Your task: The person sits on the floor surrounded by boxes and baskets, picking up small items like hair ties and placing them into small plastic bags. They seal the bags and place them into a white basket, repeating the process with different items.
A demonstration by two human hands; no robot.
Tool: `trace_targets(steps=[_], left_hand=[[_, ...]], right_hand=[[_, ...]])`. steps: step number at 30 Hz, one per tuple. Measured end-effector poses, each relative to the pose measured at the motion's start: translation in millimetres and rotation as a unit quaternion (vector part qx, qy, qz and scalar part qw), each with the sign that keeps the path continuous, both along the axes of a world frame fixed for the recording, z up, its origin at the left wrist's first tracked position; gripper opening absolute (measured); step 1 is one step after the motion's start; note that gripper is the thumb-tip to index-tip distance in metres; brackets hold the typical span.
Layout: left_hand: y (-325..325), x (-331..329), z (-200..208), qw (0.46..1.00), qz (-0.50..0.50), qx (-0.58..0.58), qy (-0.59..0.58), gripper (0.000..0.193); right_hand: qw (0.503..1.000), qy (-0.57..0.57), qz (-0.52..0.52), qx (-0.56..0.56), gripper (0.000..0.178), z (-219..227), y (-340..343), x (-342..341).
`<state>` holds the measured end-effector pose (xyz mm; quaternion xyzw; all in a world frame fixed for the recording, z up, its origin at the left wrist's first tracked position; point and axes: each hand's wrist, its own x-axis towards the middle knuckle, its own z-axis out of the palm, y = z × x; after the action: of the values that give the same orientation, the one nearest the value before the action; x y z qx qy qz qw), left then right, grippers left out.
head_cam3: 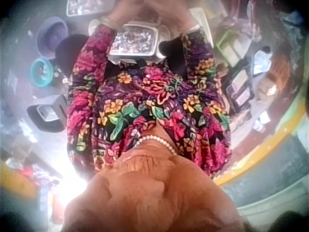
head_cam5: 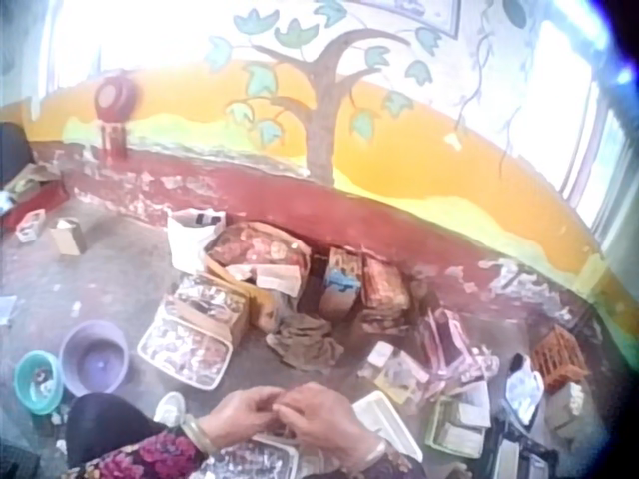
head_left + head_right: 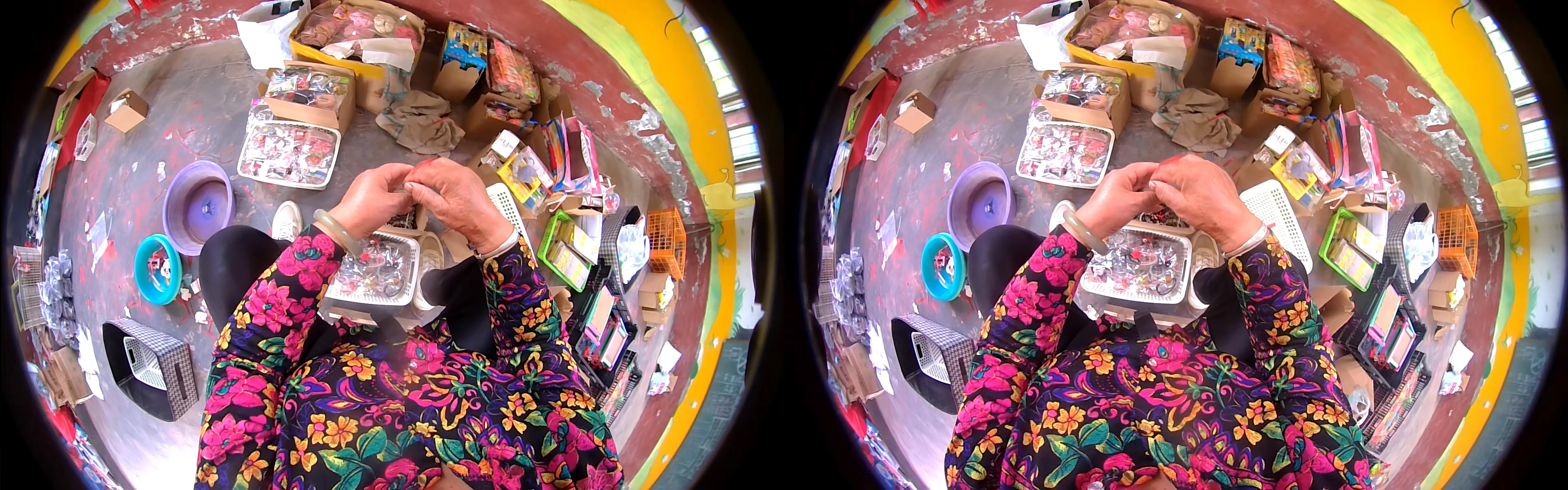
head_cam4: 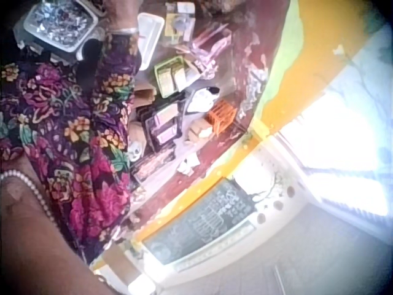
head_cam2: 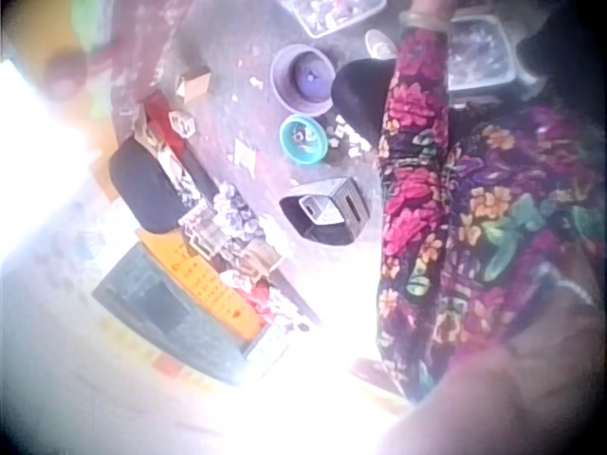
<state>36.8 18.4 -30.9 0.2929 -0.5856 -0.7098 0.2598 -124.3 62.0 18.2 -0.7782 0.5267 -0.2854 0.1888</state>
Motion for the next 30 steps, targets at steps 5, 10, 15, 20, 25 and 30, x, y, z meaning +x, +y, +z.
trace_targets(steps=[5, 10, 15, 20, 25, 30], left_hand=[[-2, 2, -2, 0.998, 0.002, 0.064, 0.029, 0.035], [-5, 1, -8, 0.996, 0.043, 0.037, 0.067, 0.031], [-4, 1, 4, 0.993, 0.038, 0.064, 0.093, 0.029], [-9, 1, -11, 0.989, 0.044, 0.07, 0.123, 0.027], [-7, -1, -7, 0.987, 0.079, 0.076, 0.118, 0.023], [-9, 0, -11, 0.99, 0.083, 0.067, 0.093, 0.023]], right_hand=[[1.0, -0.004, 0.014, -0.02, 0.019, 0, 1, 3], [0.998, -0.012, 0.005, -0.064, 0.019, 0, 2, 6], [0.999, 0.005, -0.031, -0.023, 0.019, 4, 2, 5], [0.996, 0.04, -0.073, -0.036, 0.018, 6, 1, 13], [0.994, 0.052, -0.084, -0.053, 0.017, 7, 1, 19], [0.994, -0.013, -0.069, -0.083, 0.018, 3, 0, 23]])
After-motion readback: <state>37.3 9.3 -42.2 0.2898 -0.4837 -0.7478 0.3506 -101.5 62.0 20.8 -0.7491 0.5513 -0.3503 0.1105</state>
